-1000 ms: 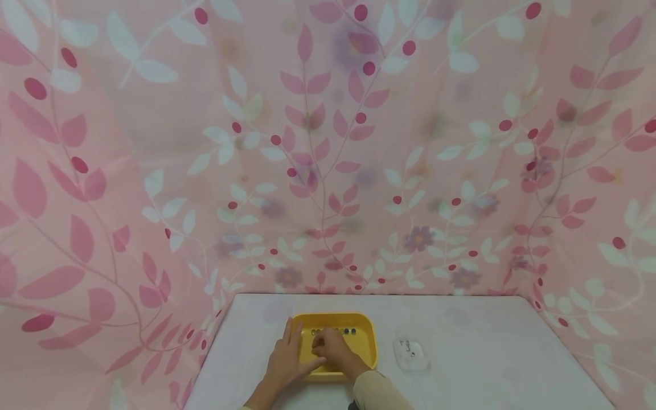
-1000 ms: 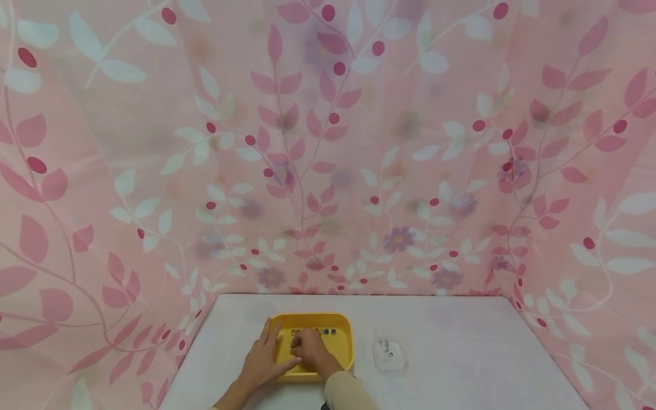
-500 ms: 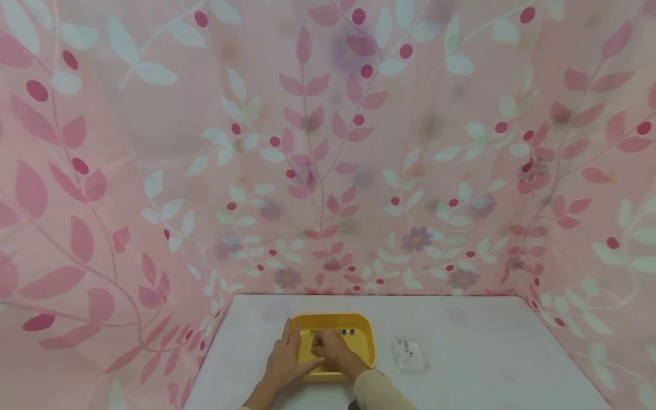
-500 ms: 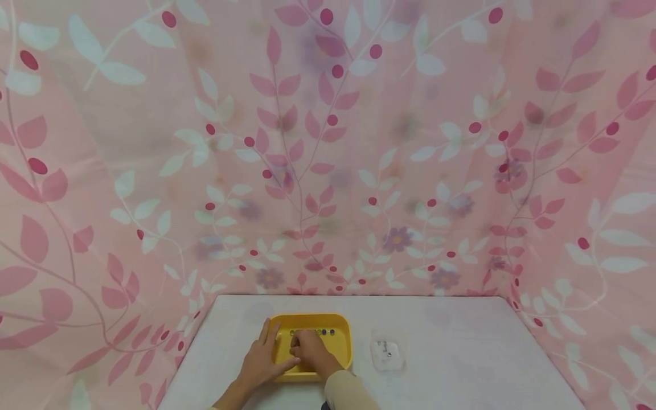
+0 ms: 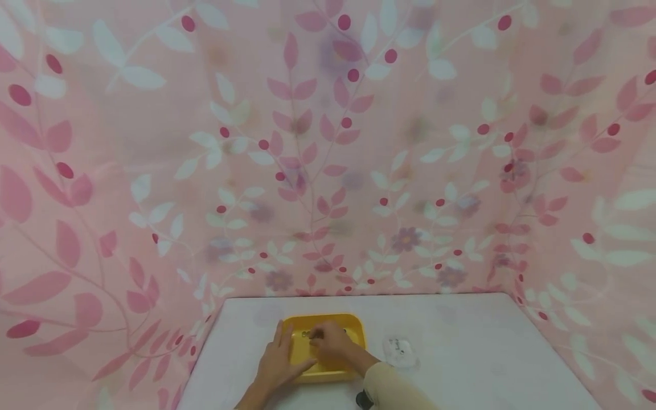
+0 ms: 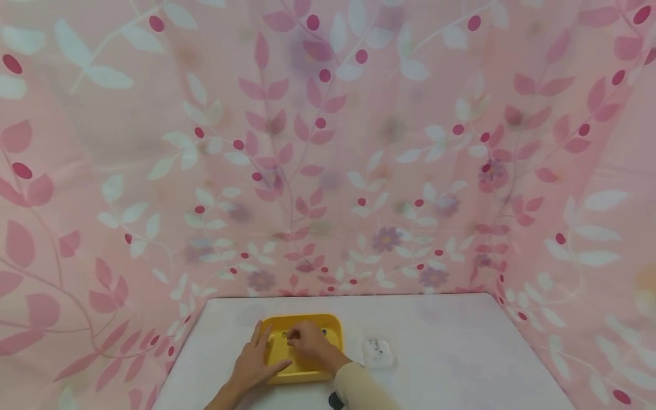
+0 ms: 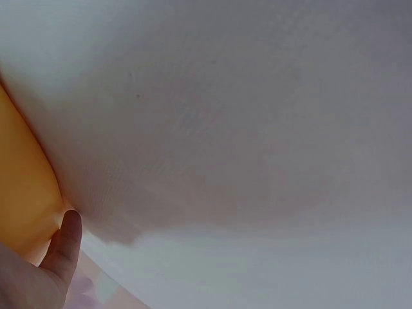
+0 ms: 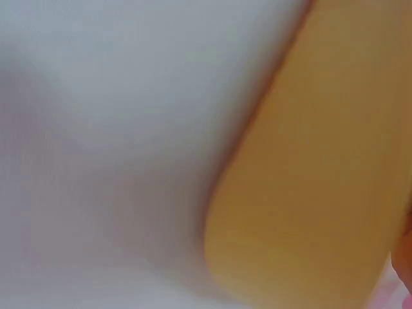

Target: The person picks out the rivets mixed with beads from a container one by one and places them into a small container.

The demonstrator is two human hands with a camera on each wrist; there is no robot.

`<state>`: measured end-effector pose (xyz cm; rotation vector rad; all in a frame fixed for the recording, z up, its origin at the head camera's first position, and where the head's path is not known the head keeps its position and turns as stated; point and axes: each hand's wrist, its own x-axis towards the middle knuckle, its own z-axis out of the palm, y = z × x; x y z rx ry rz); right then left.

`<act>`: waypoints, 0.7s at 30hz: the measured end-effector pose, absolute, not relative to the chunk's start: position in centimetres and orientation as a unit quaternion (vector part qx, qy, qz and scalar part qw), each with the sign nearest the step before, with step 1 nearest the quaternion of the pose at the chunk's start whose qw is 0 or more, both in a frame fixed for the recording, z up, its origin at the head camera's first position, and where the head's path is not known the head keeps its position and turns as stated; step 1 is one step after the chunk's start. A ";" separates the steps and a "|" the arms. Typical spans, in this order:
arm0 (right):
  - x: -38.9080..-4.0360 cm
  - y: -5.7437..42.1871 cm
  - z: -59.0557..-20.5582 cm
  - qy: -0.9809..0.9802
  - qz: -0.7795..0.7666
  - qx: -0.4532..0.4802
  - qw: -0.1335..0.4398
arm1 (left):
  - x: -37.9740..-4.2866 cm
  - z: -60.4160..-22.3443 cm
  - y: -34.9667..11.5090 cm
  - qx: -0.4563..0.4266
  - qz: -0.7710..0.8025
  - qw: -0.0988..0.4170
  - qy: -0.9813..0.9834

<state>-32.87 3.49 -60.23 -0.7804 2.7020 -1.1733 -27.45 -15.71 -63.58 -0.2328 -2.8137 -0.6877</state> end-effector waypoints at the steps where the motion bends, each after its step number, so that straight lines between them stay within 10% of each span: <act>1: -32.9 3.9 -59.8 0.878 -0.405 -0.248 0.052 | -27.5 -63.5 -15.7 -0.078 -0.236 0.113 -0.962; 21: -34.3 14.0 -56.2 0.844 -0.527 -0.101 0.026 | -27.6 -63.6 -15.6 -0.070 -0.239 0.085 -0.965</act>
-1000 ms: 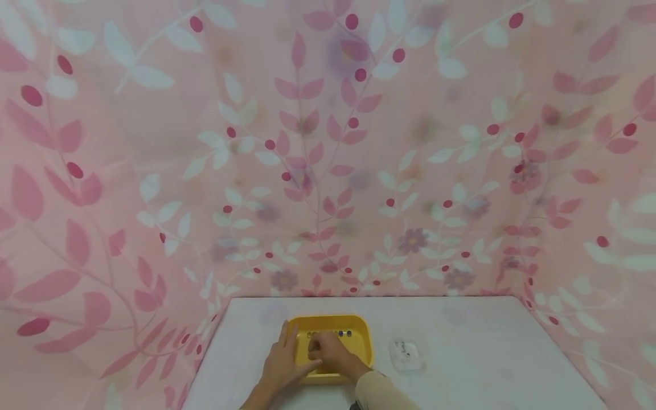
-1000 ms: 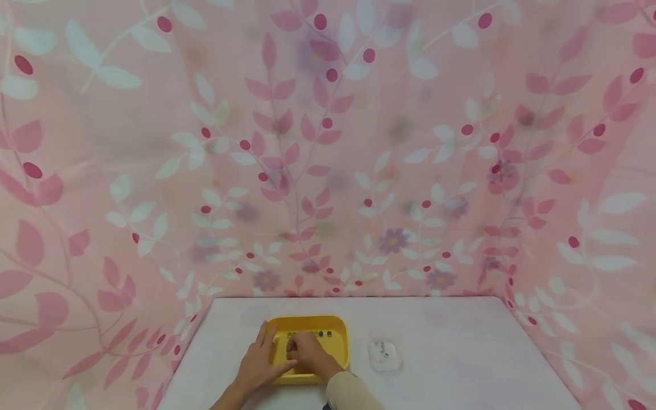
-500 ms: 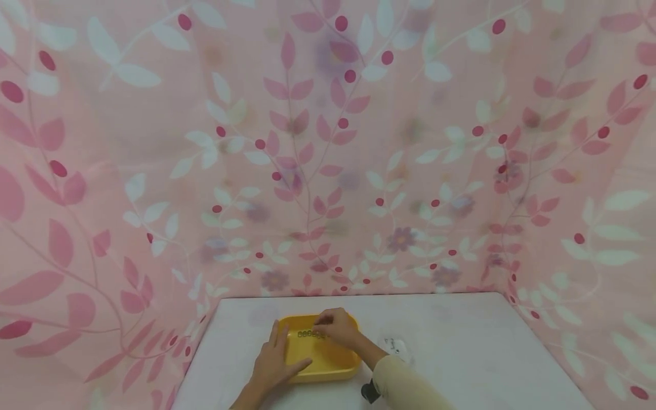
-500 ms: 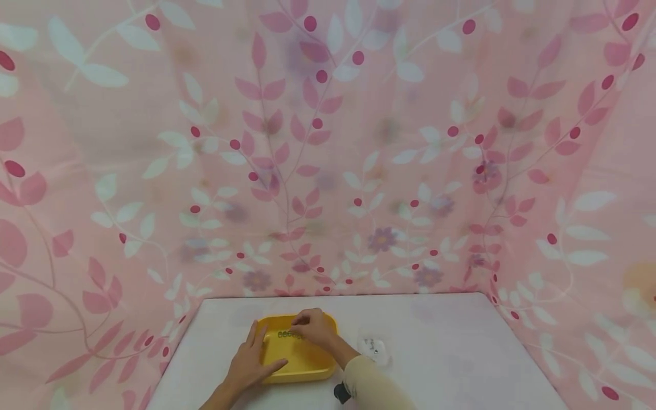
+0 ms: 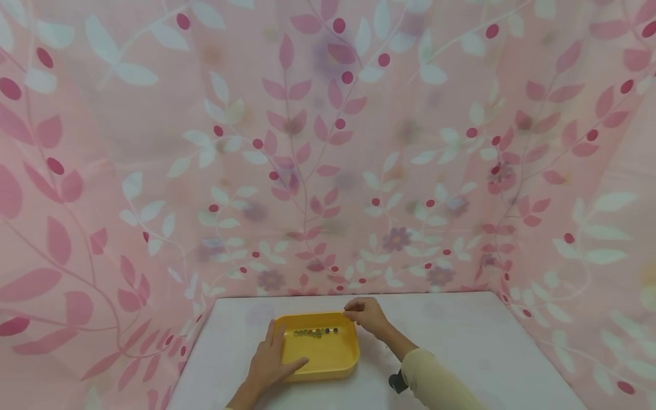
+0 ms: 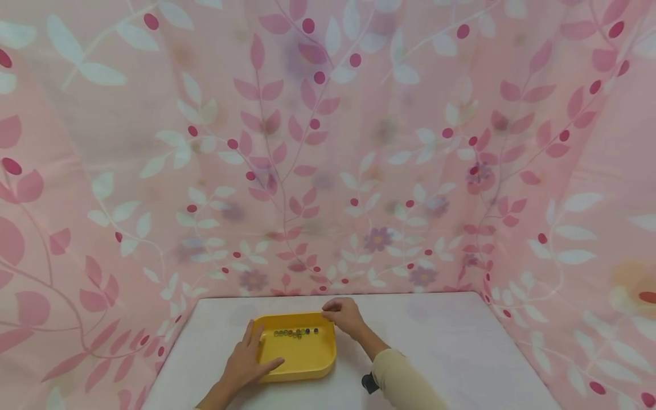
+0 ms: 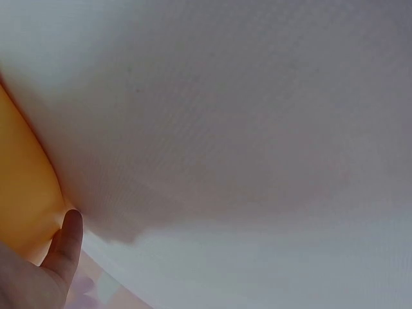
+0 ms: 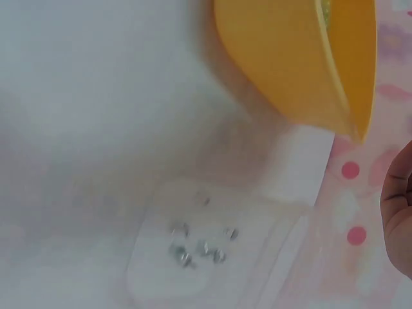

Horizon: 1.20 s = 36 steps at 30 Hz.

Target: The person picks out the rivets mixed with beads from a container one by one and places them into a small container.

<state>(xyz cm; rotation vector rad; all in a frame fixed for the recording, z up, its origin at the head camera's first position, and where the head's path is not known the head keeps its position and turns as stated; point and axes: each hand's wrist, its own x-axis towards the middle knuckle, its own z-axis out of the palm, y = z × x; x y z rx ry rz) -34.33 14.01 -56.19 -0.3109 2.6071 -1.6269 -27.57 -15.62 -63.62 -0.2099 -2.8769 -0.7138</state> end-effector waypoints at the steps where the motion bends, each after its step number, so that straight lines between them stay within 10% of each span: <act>1: -34.3 14.4 -56.1 0.846 -0.524 -0.098 0.025 | -27.6 -63.6 -15.7 -0.071 -0.241 0.085 -0.964; 36: -30.9 26.9 -57.0 0.860 -0.510 -0.011 -0.030 | -27.4 -63.2 -15.6 -0.074 -0.238 0.068 -0.966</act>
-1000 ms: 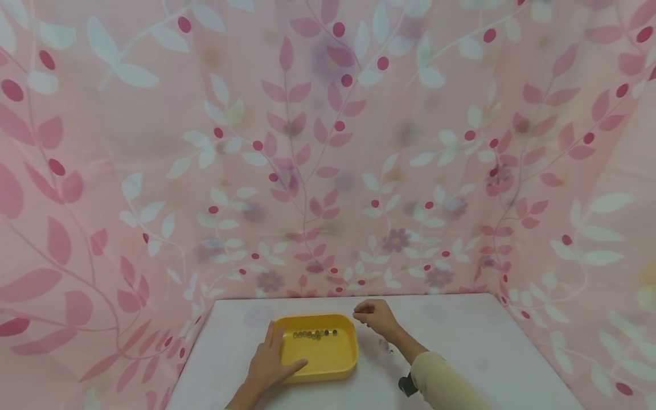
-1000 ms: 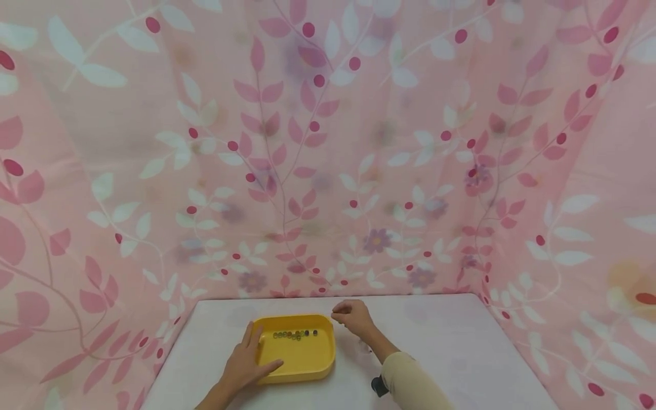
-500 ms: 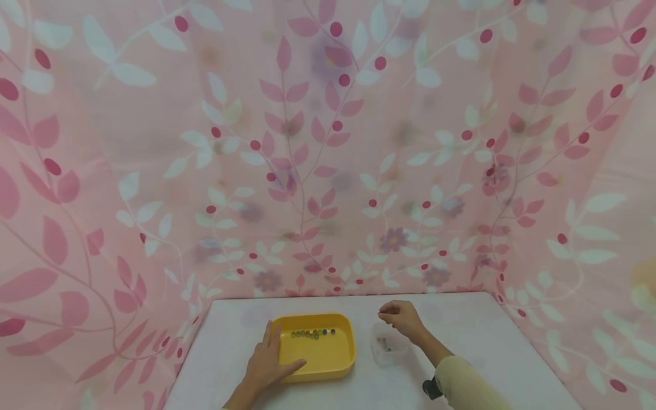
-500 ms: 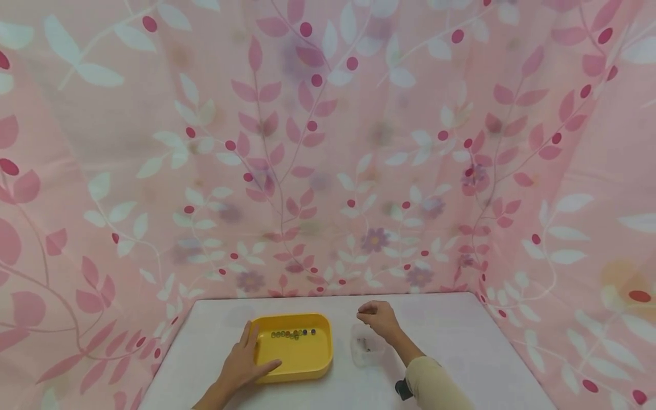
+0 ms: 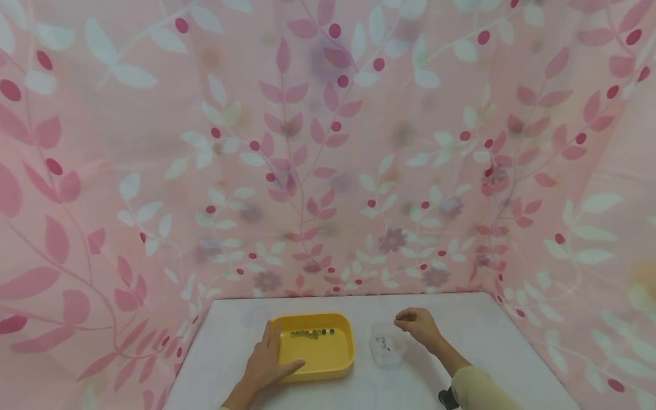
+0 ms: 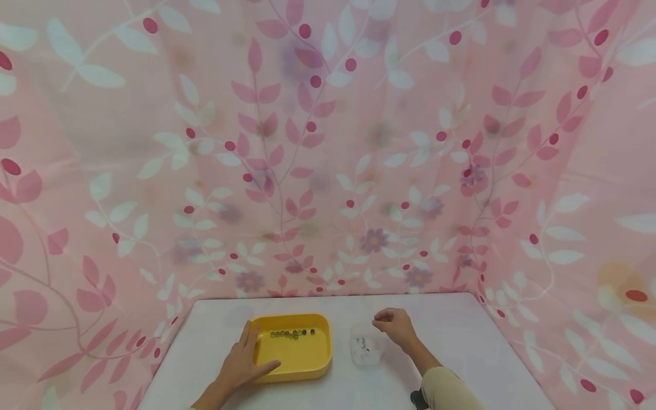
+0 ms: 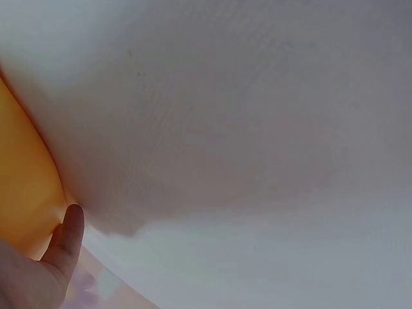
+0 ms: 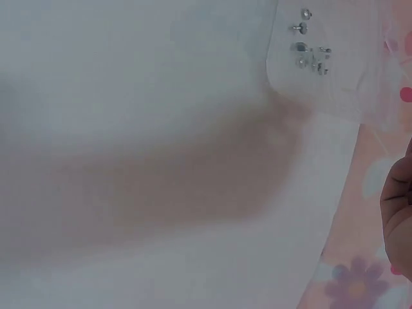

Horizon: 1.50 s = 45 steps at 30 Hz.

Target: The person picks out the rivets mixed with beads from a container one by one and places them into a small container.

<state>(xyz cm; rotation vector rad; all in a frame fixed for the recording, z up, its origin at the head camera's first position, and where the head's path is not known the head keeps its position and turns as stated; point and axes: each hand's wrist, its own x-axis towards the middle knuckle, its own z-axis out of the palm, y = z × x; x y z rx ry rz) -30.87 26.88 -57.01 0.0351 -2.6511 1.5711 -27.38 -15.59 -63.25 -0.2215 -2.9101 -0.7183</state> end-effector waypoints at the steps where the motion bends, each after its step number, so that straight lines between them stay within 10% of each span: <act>1: -30.8 26.9 -57.2 -0.860 0.510 0.006 0.029 | -27.4 -63.2 -15.6 -0.073 -0.240 0.068 -0.966; 45: -30.0 25.0 -59.7 -0.856 0.516 0.015 0.032 | -27.6 -63.4 -15.7 -0.071 -0.249 0.055 -0.964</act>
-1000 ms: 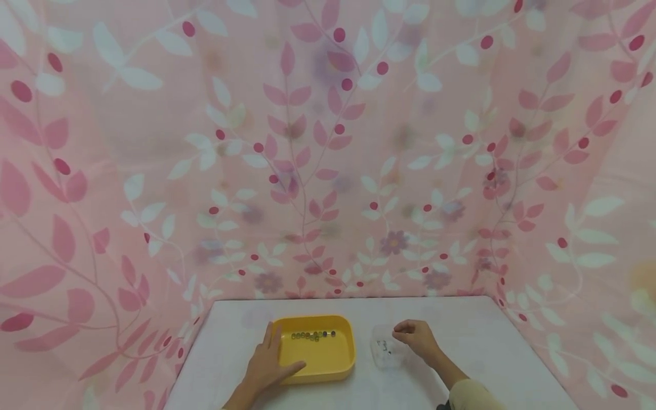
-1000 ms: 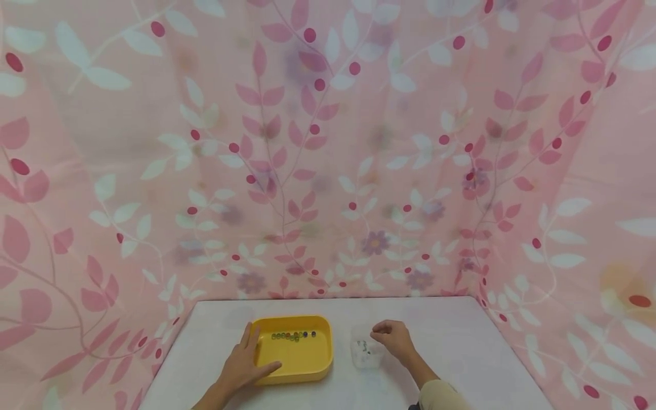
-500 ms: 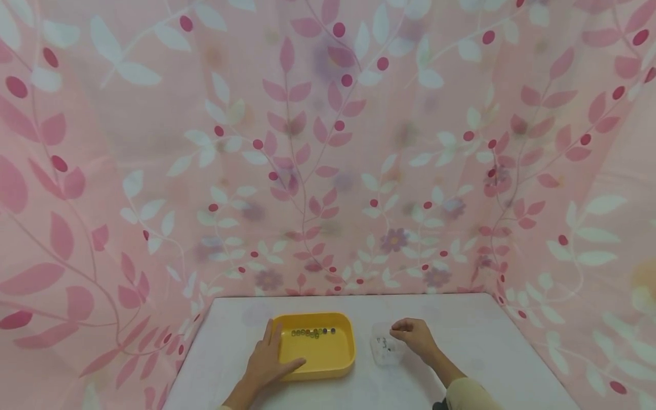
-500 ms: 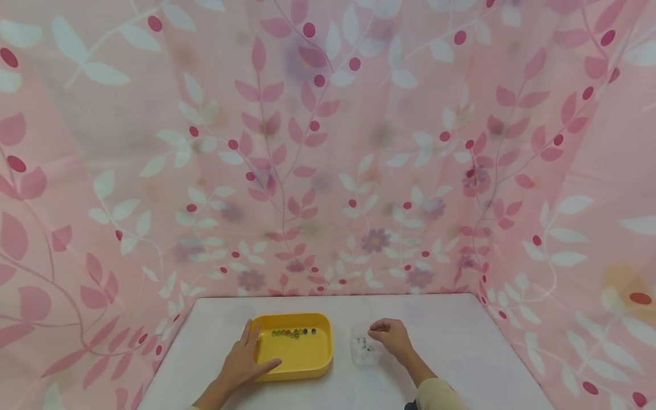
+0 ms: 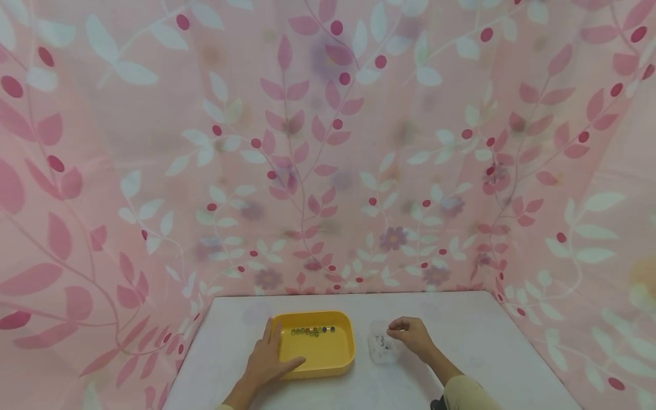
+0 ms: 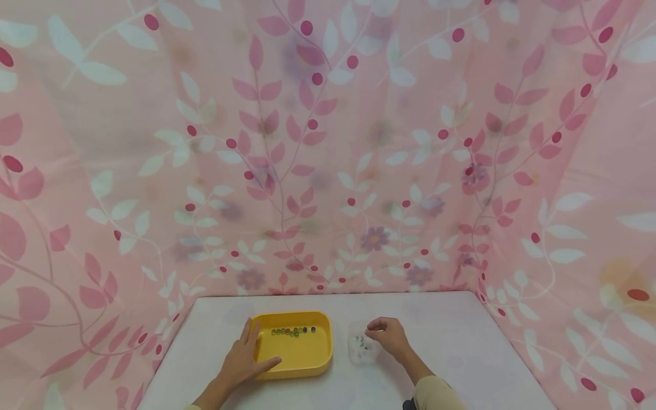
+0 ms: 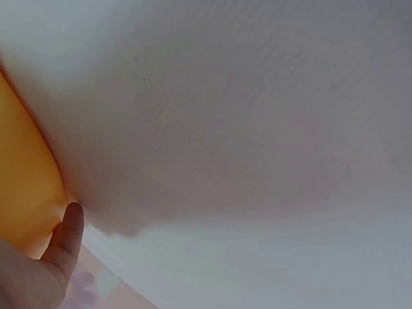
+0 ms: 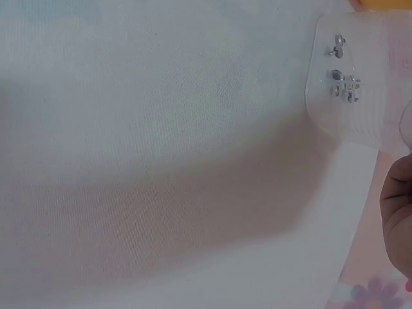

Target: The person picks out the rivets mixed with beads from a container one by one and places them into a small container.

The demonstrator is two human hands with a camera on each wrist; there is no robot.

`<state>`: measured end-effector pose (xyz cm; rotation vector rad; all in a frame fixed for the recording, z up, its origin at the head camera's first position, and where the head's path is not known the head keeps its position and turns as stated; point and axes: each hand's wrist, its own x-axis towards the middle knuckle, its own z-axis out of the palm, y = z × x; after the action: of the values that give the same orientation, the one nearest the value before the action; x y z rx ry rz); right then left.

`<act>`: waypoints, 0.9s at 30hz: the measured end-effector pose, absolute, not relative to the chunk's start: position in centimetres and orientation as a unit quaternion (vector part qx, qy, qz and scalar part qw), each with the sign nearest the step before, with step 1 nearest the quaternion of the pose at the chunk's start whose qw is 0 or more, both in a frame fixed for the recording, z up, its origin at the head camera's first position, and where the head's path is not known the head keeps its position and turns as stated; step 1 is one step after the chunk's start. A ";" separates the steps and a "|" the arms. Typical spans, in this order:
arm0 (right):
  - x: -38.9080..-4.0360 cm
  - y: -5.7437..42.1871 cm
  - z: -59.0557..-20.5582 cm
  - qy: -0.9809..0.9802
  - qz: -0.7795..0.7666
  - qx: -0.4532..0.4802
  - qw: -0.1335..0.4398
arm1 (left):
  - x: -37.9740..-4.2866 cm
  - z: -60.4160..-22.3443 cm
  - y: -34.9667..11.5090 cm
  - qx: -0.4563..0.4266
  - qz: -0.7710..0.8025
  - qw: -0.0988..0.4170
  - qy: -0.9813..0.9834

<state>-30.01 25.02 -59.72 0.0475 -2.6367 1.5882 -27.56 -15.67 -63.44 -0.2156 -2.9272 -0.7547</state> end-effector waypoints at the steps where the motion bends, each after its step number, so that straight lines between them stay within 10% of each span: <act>1: -30.0 25.1 -59.7 -0.857 0.514 0.015 0.031 | -27.6 -63.5 -15.7 -0.072 -0.248 0.055 -0.964; 27: -29.9 26.3 -58.7 -0.860 0.507 -0.025 0.058 | -28.1 -63.6 -16.1 -0.095 -0.228 0.075 -0.966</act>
<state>-29.86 26.28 -58.69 -0.0749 -2.6053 1.5355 -28.06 -16.07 -63.64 -0.2839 -2.8988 -0.6849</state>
